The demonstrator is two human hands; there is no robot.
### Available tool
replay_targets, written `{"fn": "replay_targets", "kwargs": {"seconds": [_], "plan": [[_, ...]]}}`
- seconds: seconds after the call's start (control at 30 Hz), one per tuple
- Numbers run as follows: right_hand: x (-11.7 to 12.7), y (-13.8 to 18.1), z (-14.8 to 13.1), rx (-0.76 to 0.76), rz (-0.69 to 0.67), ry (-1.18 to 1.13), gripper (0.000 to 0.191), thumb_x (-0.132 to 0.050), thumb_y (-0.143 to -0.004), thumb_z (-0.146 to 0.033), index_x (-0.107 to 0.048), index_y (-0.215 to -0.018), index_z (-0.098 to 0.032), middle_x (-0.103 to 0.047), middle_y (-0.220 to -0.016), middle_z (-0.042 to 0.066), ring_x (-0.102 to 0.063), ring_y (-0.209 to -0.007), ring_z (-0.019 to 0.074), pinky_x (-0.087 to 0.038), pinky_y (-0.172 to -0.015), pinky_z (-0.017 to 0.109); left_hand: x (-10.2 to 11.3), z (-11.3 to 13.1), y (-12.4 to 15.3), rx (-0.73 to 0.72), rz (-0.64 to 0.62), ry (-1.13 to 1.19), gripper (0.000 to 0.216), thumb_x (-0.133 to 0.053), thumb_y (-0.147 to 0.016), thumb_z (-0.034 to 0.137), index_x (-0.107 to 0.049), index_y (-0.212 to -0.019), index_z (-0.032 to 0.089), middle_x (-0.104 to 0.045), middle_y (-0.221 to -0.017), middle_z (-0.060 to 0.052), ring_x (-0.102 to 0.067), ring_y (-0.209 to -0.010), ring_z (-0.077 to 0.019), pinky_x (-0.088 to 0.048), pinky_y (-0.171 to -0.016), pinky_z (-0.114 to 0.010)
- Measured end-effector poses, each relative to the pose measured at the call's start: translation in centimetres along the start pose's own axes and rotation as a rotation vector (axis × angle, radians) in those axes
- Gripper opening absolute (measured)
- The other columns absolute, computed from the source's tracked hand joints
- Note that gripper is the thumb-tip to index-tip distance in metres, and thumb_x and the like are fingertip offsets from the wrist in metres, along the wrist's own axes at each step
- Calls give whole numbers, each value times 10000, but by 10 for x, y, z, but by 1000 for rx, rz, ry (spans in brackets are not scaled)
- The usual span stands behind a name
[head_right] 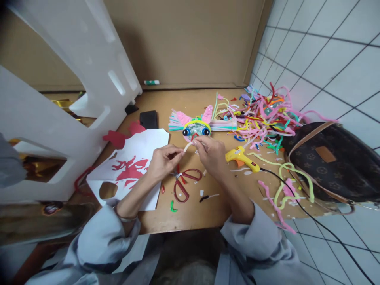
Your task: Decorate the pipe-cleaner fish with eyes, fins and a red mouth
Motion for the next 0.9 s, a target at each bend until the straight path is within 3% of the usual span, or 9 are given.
{"fn": "replay_targets", "kwargs": {"seconds": [0.1,0.17,0.3,0.43,0.57,0.7,0.8,0.9], "plan": [[-2,1,-2,21,-40,24,239,-538,-907,-302,-706,-777,-193,-691,-683,11,-567,-598,135,-394,-604,245,0,1,1,26,20,-4,162,-626,-788,250,-735,-718,154,-652,-633,-15,-526,-559,-104,-418,-584,-229],[-5,2,-2,25,-69,45,250,-514,-922,-311,-712,-822,-195,-692,-695,16,-565,-595,138,-392,-607,248,1,-3,1,142,74,94,179,-629,-760,281,-717,-682,146,-609,-584,5,-477,-521,-91,-388,-547,-224],[-11,5,-2,21,-109,107,269,-461,-942,-299,-707,-932,-192,-712,-780,40,-570,-626,151,-384,-627,259,-3,-13,4,451,177,440,216,-682,-665,348,-716,-678,135,-560,-533,32,-396,-471,-62,-304,-472,-204],[-17,6,-1,1,-130,114,249,-441,-929,-275,-666,-875,-184,-677,-746,44,-538,-614,153,-364,-616,262,-14,-16,6,630,175,797,256,-768,-555,334,-715,-680,116,-579,-561,23,-401,-458,-37,-264,-435,-186],[-22,8,4,-93,-204,73,237,-443,-928,-294,-655,-921,-189,-607,-638,5,-480,-535,144,-324,-561,256,-18,-16,7,700,167,969,336,-852,-509,326,-720,-716,97,-584,-576,21,-422,-468,-23,-285,-436,-168],[-26,11,3,-112,-224,51,286,-447,-936,-343,-684,-988,-190,-668,-740,42,-547,-631,166,-342,-602,258,-19,-16,8,734,130,1026,381,-895,-490,321,-721,-736,89,-601,-585,17,-449,-475,-20,-316,-446,-156],[-24,10,3,-122,-216,49,317,-428,-938,-364,-694,-896,-196,-663,-752,50,-548,-682,171,-346,-632,260,-22,-14,8,719,49,1026,400,-907,-506,368,-727,-731,90,-637,-617,-7,-490,-496,-33,-356,-467,-162],[-19,7,6,-163,-225,41,334,-424,-930,-399,-656,-804,-194,-519,-604,-3,-445,-600,144,-312,-591,254,-19,-14,6,653,52,971,412,-898,-540,414,-746,-764,104,-657,-648,-15,-501,-513,-43,-377,-480,-174]]}}
Point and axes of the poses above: each hand's wrist, its own y-axis away from the middle knuckle, its own x-axis out of the back of the hand, z = x × y, the point moved 5 cm from there along -y, towards the middle knuckle
